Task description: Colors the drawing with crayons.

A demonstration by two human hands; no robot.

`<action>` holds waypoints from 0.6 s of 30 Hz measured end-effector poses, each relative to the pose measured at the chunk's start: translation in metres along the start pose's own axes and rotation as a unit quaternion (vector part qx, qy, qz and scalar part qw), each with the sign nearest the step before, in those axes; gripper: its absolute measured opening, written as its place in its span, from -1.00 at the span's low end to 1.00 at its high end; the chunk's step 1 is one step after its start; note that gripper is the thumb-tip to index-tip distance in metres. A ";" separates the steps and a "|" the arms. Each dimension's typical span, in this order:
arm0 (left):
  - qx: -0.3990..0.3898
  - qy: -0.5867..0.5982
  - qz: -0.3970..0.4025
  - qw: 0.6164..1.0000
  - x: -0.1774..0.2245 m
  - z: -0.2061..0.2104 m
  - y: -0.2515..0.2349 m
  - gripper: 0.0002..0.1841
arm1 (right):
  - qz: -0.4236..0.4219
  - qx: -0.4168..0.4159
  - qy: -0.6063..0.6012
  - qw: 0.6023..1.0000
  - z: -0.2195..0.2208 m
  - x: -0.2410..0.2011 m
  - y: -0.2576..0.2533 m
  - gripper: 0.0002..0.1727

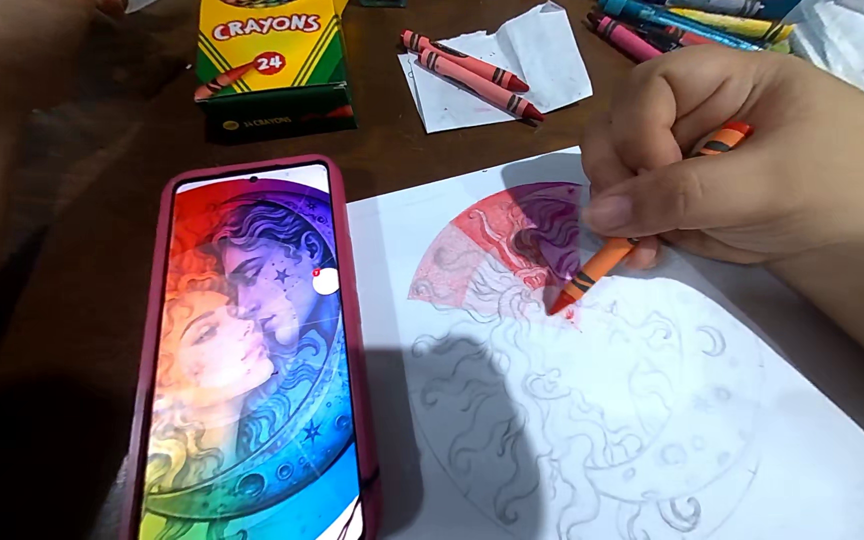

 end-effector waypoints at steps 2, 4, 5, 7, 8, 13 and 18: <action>-0.004 0.005 -0.014 1.000 -0.002 0.001 -0.001 -0.82 | -0.004 -0.005 0.008 1.000 0.000 0.000 0.000 -0.65; -0.010 0.017 -0.012 1.000 -0.002 0.001 0.000 -0.81 | -0.004 0.000 0.005 1.000 0.000 0.000 0.000 -0.66; -0.012 0.022 -0.007 1.000 -0.002 0.001 0.000 -0.80 | 0.000 0.004 0.001 1.000 0.000 0.000 0.000 -0.66; -0.008 0.028 0.003 1.000 -0.001 0.001 0.001 -0.78 | 0.002 0.005 -0.001 1.000 0.000 0.001 0.000 -0.66; -0.004 0.023 0.003 1.000 -0.001 0.001 0.001 -0.79 | -0.001 0.001 0.003 1.000 0.000 0.001 0.000 -0.66; -0.003 -0.010 0.005 1.000 -0.001 -0.001 0.002 -0.83 | 0.001 -0.001 -0.006 1.000 0.000 0.000 -0.001 -0.66; 0.000 -0.009 0.002 1.000 -0.001 -0.002 0.001 -0.86 | -0.005 -0.012 0.000 1.000 0.000 0.000 -0.001 -0.65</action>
Point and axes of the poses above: each hand's wrist, its own y-axis away from the middle knuckle, its own z-axis out of the palm, x = y × z, the point moved 6 cm from there along -y, towards the middle knuckle, and after that the axes turned 7 degrees about z, right-handed, at the moved point
